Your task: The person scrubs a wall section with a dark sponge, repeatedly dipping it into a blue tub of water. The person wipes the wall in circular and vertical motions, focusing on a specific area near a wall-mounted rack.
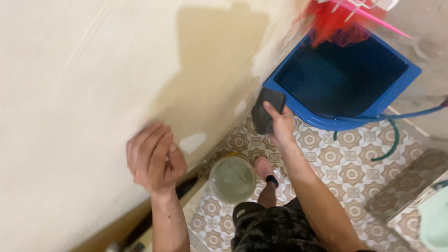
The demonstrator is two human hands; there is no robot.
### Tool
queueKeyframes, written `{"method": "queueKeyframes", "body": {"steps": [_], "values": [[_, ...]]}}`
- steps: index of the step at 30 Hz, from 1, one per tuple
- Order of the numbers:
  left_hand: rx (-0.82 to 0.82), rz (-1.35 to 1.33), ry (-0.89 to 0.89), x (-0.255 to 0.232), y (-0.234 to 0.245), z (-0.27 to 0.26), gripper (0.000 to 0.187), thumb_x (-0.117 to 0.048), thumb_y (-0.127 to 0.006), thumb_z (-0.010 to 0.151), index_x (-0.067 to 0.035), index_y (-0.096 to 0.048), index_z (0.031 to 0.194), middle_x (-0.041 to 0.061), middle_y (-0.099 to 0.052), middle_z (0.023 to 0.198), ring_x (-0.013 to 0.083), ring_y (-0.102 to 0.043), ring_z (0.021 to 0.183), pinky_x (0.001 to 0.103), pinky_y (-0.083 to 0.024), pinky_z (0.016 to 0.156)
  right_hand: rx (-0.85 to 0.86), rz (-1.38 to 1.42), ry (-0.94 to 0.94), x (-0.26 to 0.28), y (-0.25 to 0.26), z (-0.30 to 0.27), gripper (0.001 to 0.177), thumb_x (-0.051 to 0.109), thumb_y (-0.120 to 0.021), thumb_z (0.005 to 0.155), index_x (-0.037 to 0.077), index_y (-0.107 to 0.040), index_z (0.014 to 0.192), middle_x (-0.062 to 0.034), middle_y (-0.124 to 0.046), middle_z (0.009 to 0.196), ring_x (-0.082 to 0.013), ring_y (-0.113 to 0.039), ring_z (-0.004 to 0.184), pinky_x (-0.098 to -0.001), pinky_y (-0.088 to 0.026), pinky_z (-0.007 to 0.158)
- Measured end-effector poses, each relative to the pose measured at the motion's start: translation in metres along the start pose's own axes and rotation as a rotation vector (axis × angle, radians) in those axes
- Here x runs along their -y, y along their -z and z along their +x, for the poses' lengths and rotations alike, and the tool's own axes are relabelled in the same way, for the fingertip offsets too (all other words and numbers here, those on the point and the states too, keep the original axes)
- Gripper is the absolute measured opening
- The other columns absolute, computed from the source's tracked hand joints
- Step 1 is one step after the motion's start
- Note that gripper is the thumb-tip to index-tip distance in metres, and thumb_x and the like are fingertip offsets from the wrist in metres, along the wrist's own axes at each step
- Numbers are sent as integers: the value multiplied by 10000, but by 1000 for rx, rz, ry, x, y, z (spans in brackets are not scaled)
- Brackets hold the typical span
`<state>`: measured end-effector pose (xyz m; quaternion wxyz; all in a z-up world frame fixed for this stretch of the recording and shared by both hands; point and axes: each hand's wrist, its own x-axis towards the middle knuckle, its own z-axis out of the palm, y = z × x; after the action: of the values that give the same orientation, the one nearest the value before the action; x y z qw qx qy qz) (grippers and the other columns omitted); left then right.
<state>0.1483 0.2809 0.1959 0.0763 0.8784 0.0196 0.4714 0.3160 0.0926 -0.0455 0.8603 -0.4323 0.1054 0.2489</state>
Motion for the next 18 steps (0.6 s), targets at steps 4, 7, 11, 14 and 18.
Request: {"method": "queueKeyframes", "body": {"steps": [4,7,11,14,18], "values": [[-43,69,-145,19,-9,3,136,21,-560,932,42,-679,870,168,-719,896,351,-749,856,409,-649,750,-85,59,8,-25,-35,9,233,126,-726,934,26,-675,1138,-93,-746,967,-194,-734,795,-353,-619,712],[-37,112,-215,27,-12,-4,152,20,-553,911,44,-675,824,170,-713,848,344,-742,803,392,-641,688,-89,95,20,-38,-52,9,230,136,-719,936,23,-682,1133,-88,-743,942,-185,-725,766,-344,-609,681],[-64,133,-274,40,-16,-13,142,37,-569,878,48,-668,777,162,-707,787,334,-739,753,362,-620,639,-82,104,79,-38,-69,23,232,167,-704,967,6,-690,1133,-80,-743,923,-169,-710,749,-324,-593,655],[-65,-32,-494,61,-20,-11,131,8,-582,862,100,-638,786,196,-675,768,310,-714,710,402,-621,652,-126,110,206,-27,-80,38,234,173,-717,980,-2,-682,1131,-67,-729,909,-149,-693,735,-308,-574,642],[132,76,-473,71,-8,-20,114,-29,-597,795,71,-641,764,196,-681,748,336,-721,734,406,-645,632,-223,-65,346,-23,-99,44,238,185,-696,992,8,-675,1150,-22,-724,931,-96,-676,766,-268,-571,676]]}}
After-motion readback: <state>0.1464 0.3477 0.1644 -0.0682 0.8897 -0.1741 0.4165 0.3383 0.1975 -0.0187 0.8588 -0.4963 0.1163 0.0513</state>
